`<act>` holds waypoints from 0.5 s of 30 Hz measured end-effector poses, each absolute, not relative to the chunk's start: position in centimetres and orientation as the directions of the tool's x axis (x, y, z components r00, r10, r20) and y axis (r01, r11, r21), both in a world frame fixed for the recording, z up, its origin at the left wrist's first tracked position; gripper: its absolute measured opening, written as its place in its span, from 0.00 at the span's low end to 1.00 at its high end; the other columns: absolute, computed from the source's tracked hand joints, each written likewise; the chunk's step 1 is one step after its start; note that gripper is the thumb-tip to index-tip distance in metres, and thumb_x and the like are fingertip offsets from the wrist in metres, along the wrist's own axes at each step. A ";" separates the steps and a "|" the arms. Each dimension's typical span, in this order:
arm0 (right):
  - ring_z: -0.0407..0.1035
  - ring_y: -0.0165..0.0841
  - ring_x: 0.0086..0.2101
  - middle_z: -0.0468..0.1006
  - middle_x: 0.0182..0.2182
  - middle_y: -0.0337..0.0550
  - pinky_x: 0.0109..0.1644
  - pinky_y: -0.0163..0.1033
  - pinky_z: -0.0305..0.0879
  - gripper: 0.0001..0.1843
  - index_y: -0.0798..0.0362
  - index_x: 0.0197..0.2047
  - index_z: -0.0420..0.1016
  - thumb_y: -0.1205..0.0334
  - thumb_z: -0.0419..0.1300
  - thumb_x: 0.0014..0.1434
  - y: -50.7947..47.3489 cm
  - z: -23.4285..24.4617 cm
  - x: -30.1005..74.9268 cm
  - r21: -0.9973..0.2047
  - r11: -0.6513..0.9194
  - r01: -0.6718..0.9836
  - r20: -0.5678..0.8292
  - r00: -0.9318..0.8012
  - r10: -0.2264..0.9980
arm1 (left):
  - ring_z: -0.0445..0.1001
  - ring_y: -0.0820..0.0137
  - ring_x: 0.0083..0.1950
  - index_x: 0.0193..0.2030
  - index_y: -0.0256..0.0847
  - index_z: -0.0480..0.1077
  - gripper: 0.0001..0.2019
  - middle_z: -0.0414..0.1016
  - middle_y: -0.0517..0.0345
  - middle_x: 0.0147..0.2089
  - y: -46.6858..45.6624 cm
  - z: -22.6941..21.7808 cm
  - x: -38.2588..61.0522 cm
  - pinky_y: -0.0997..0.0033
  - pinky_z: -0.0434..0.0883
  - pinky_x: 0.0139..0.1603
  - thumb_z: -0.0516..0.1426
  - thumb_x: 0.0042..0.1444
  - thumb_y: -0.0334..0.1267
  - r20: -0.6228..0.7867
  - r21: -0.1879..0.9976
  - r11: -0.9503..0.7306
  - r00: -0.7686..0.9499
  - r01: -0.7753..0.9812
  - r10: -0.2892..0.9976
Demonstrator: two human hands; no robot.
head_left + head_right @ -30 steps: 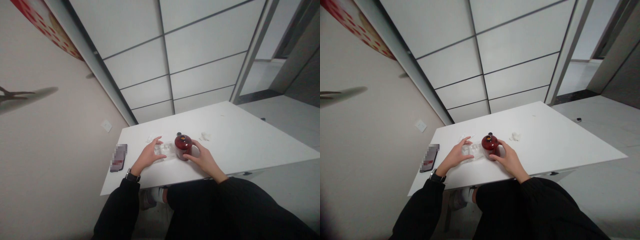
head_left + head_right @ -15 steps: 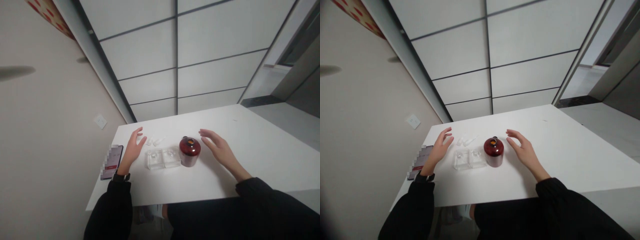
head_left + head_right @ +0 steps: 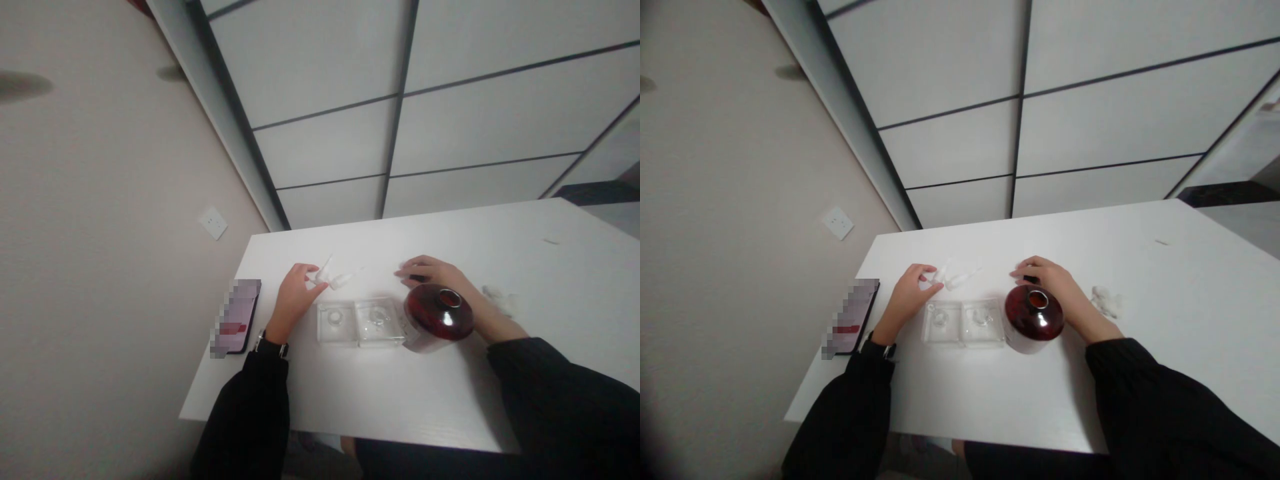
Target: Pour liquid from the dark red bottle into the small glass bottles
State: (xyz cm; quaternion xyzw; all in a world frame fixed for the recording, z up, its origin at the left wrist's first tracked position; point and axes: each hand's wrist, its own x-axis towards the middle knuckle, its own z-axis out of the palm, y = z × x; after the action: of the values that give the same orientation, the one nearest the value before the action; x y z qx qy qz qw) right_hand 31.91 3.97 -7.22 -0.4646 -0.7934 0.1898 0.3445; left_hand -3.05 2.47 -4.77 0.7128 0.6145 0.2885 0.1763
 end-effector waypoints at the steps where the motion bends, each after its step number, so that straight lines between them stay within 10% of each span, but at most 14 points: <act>1: 0.80 0.46 0.43 0.84 0.43 0.49 0.53 0.58 0.78 0.20 0.46 0.40 0.87 0.43 0.58 0.67 3.6 -6.9 32.2 -0.633 0.483 0.605 0.389 -0.291 0.874 | 0.77 0.62 0.46 0.50 0.41 0.77 0.15 0.79 0.51 0.52 2.5 -4.7 -3.0 0.58 0.75 0.55 0.66 0.56 0.39 0.196 0.599 -0.183 0.079 0.779 0.978; 9: 0.79 0.42 0.45 0.81 0.43 0.45 0.51 0.53 0.82 0.18 0.47 0.39 0.81 0.44 0.74 0.54 -1.2 -0.9 33.1 -0.858 0.380 0.346 0.445 0.132 0.886 | 0.79 0.58 0.49 0.48 0.41 0.78 0.11 0.84 0.51 0.48 2.5 -4.4 -2.7 0.55 0.74 0.59 0.61 0.59 0.35 0.218 0.589 -0.144 0.015 0.795 0.976; 15: 0.81 0.41 0.46 0.83 0.45 0.45 0.55 0.52 0.80 0.14 0.44 0.48 0.81 0.48 0.68 0.63 -4.9 2.9 30.5 -0.856 0.490 0.165 0.516 0.235 0.824 | 0.82 0.60 0.43 0.49 0.43 0.78 0.12 0.85 0.52 0.46 2.5 -3.9 -2.6 0.57 0.76 0.54 0.60 0.59 0.39 0.222 0.623 -0.109 -0.041 0.774 0.974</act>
State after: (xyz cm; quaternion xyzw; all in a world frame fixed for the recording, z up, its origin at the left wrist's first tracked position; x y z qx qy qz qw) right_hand 30.50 -4.91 2.90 -0.4376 -0.5646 0.2524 0.6527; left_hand -2.60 2.45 -3.89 0.6742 0.6484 0.3164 0.1578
